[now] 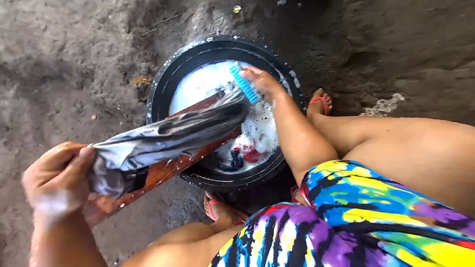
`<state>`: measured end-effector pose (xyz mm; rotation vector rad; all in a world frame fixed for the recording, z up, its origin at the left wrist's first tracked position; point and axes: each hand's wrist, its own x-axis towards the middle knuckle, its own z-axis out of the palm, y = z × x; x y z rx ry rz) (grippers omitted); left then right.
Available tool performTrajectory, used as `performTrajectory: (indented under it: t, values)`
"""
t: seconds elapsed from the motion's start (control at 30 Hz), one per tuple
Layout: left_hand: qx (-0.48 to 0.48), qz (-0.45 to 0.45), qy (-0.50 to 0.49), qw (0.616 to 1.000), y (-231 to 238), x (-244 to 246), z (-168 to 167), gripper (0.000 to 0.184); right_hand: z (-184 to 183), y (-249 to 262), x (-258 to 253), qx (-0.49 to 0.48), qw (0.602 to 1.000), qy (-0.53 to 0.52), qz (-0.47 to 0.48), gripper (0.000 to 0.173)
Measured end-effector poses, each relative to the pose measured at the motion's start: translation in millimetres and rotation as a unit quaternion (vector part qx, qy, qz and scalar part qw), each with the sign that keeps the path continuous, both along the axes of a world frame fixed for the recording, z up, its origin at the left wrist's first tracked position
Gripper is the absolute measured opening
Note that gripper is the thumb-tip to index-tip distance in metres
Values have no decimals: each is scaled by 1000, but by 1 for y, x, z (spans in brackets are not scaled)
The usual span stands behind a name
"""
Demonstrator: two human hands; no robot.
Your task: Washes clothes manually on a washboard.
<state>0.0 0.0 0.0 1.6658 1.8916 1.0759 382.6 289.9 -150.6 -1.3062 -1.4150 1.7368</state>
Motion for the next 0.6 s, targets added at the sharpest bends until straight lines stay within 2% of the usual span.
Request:
performTrajectory:
  t: [0.03,0.1,0.17,0.2,0.27,0.37,0.43,0.5,0.53,0.6]
  values:
    - [-55,69,32,996,2,10,-1,16,-2,2,1,0,1000,-11,-10,45]
    - [-209,173,104,957,6,20,-10,32,-14,10,8,2,999,-29,-46,48]
    - [-309,196,153,918,6,16,-34,39,-48,8,21,-2,993,-29,-110,55]
    - [-320,187,183,910,4,14,-45,37,-68,1,28,-17,989,-24,-148,57]
    - [-293,129,231,919,4,19,-60,32,-104,-21,39,-78,969,23,-233,55]
    - [-227,-45,282,931,18,42,-85,26,-136,-58,34,-180,922,179,-292,49]
    - [-232,-151,318,907,30,53,-109,36,-129,-77,13,-214,907,273,-240,49]
    - [-273,-175,347,880,40,60,-124,47,-114,-80,-11,-223,916,313,-116,48]
    - [-292,-165,356,872,43,62,-126,44,-104,-77,-21,-210,933,287,-49,46]
    - [-320,-133,361,866,48,62,-124,29,-76,-71,-38,-149,977,130,76,39]
